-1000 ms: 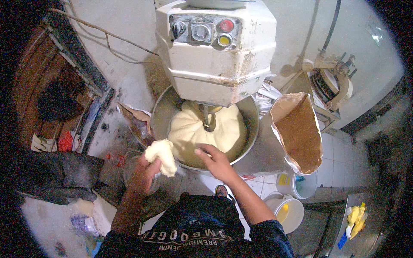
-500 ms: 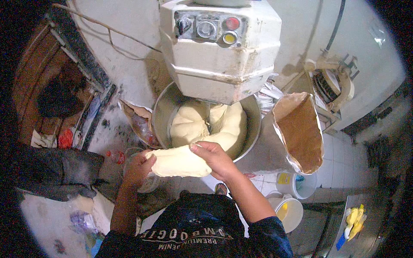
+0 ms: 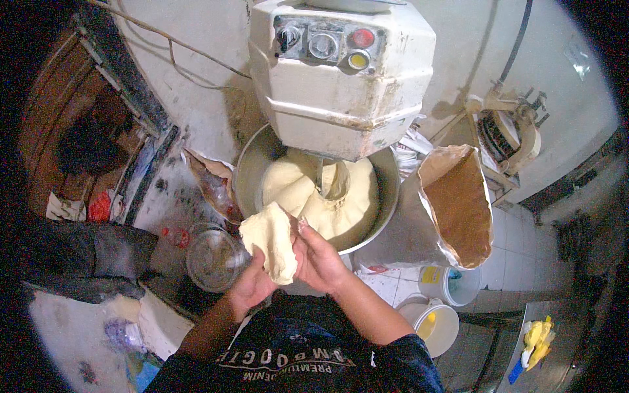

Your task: The person stands in front of a large industrial dough mixer and repeatedly pulls small pieces of dough from the mixing bowl. They stretch the dough by hand to inspect its texture and elasticity before returning it to the bowl. The person also briefly handles a blue plastic bag and a yellow sponge during the process.

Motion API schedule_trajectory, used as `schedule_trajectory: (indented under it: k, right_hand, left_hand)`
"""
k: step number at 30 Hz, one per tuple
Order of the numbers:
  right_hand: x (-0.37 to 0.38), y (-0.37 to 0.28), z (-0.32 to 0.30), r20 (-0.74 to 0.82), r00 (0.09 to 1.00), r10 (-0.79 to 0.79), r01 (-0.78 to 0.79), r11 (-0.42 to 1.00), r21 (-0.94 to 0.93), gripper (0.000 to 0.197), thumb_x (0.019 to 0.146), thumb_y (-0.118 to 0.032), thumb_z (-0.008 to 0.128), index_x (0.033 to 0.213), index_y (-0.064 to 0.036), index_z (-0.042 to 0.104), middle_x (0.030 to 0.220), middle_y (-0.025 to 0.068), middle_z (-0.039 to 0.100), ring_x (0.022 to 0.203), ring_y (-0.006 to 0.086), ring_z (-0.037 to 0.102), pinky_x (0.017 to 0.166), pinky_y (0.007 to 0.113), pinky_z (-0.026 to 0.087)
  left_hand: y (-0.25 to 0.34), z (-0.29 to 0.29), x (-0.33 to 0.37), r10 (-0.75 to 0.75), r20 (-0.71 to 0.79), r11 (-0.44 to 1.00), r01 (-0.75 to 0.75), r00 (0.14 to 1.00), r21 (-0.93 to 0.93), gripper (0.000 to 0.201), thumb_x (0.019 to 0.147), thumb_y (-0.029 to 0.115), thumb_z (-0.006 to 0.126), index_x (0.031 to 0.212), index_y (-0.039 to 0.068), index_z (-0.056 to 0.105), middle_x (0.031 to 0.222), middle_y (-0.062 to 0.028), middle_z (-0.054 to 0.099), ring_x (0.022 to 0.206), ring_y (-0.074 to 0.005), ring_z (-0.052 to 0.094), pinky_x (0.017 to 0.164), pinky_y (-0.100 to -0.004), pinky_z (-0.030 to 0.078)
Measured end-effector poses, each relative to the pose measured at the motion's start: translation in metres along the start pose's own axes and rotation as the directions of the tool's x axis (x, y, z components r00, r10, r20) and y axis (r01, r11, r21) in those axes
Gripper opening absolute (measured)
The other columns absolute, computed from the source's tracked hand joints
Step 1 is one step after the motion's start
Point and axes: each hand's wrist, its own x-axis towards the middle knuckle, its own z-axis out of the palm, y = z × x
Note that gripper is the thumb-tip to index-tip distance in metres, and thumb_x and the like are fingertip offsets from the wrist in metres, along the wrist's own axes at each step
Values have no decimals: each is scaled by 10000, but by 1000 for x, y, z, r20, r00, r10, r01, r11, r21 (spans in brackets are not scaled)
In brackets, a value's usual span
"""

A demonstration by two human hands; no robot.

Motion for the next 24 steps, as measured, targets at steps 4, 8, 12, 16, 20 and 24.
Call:
schedule_trajectory:
  k: [4, 8, 12, 16, 20, 24]
  right_hand:
    - [-4, -3, -18, -78, 997, -20, 9, 991, -132, 612, 892, -450, 383, 1360, -88, 228, 1322, 118, 381, 1189, 224, 413, 966, 383, 355]
    - [-4, -6, -60, -342, 939, -37, -120, 897, -426, 470, 888, -352, 457, 1273, -102, 353, 1122, 78, 505, 1012, 176, 504, 880, 352, 408]
    - [8, -3, -74, -412, 870, -269, -92, 734, -673, 424, 881, -342, 484, 1210, -83, 417, 1038, 73, 521, 971, 175, 492, 840, 344, 416]
    - [12, 8, -56, -183, 980, -80, -52, 783, -620, 547, 903, -453, 387, 1247, -28, 418, 1187, 83, 480, 1078, 169, 444, 914, 338, 359]
    - [10, 14, -26, -115, 993, -3, -55, 863, -502, 374, 897, -294, 488, 1123, 2, 518, 1013, 63, 592, 883, 104, 550, 782, 260, 440]
    - [16, -2, -24, -296, 935, -195, 44, 893, -449, 254, 890, -233, 511, 988, -10, 583, 860, 51, 638, 733, 101, 596, 673, 250, 478]
  left_hand:
    - [27, 6, 0, 237, -204, 944, -175, 950, 278, 437, 932, 316, 384, 1225, -8, 390, 1188, -125, 501, 1091, -228, 498, 942, -381, 379]
    - [47, 26, -14, 210, -155, 934, -151, 965, 324, 433, 943, 308, 345, 1223, -19, 387, 1165, -131, 514, 1077, -229, 505, 931, -375, 382]
    - [43, 27, -17, 230, -157, 889, -142, 960, 436, 392, 931, 255, 394, 1216, -13, 405, 1119, -112, 532, 1017, -189, 525, 901, -336, 391]
    - [56, 40, -19, 148, -25, 695, -86, 989, 714, 336, 899, 160, 474, 1183, -16, 447, 1063, -77, 556, 956, -131, 528, 852, -283, 405]
    - [56, 34, -14, 152, -29, 594, -68, 988, 801, 324, 884, 125, 508, 1166, -26, 464, 1037, -58, 569, 908, -104, 532, 799, -252, 423]
    - [61, 14, -17, 92, -94, 611, 18, 991, 791, 307, 911, 165, 452, 1154, -22, 471, 1035, -68, 572, 892, -119, 550, 782, -265, 441]
